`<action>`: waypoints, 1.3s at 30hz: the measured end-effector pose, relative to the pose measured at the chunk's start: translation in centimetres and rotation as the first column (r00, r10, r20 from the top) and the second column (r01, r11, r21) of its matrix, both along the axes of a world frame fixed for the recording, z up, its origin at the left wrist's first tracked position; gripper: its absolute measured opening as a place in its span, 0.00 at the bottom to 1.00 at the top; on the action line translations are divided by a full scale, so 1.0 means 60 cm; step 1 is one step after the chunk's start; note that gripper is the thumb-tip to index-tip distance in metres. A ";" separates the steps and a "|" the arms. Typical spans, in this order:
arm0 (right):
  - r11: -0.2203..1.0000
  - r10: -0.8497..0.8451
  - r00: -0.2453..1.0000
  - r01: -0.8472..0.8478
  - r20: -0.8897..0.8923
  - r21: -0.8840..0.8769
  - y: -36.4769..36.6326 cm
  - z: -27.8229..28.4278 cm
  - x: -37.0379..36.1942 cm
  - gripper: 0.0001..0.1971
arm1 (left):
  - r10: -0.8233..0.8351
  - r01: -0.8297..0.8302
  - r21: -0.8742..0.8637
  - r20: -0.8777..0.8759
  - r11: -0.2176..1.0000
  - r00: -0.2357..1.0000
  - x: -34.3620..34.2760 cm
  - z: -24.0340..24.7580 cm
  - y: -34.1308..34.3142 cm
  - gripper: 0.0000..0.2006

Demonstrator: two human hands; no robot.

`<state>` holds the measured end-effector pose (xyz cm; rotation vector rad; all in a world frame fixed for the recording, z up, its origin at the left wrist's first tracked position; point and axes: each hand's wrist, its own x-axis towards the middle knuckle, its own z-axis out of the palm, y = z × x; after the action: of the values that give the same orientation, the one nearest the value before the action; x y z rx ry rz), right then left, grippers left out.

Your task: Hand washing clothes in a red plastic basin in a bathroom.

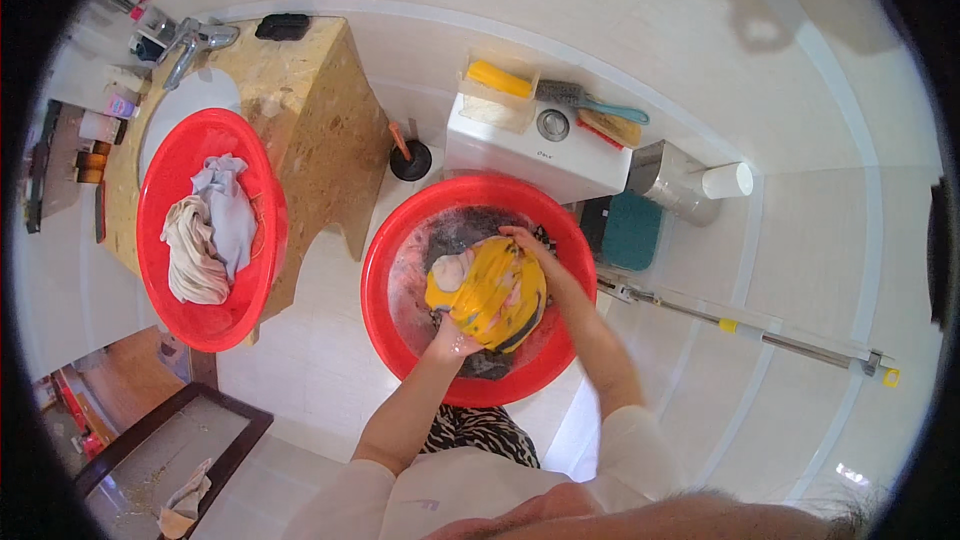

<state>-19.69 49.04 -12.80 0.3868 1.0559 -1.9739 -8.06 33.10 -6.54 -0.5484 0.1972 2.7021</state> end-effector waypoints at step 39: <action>0.828 -0.557 0.818 0.561 0.144 0.016 -0.005 -0.040 0.063 0.11 | -0.270 -0.210 -0.974 -0.224 0.081 0.937 -0.003 0.022 -0.021 0.45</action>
<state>-15.91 48.77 -15.19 0.8970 0.8811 -2.4265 -8.22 31.84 -5.24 -0.2960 2.3035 2.0873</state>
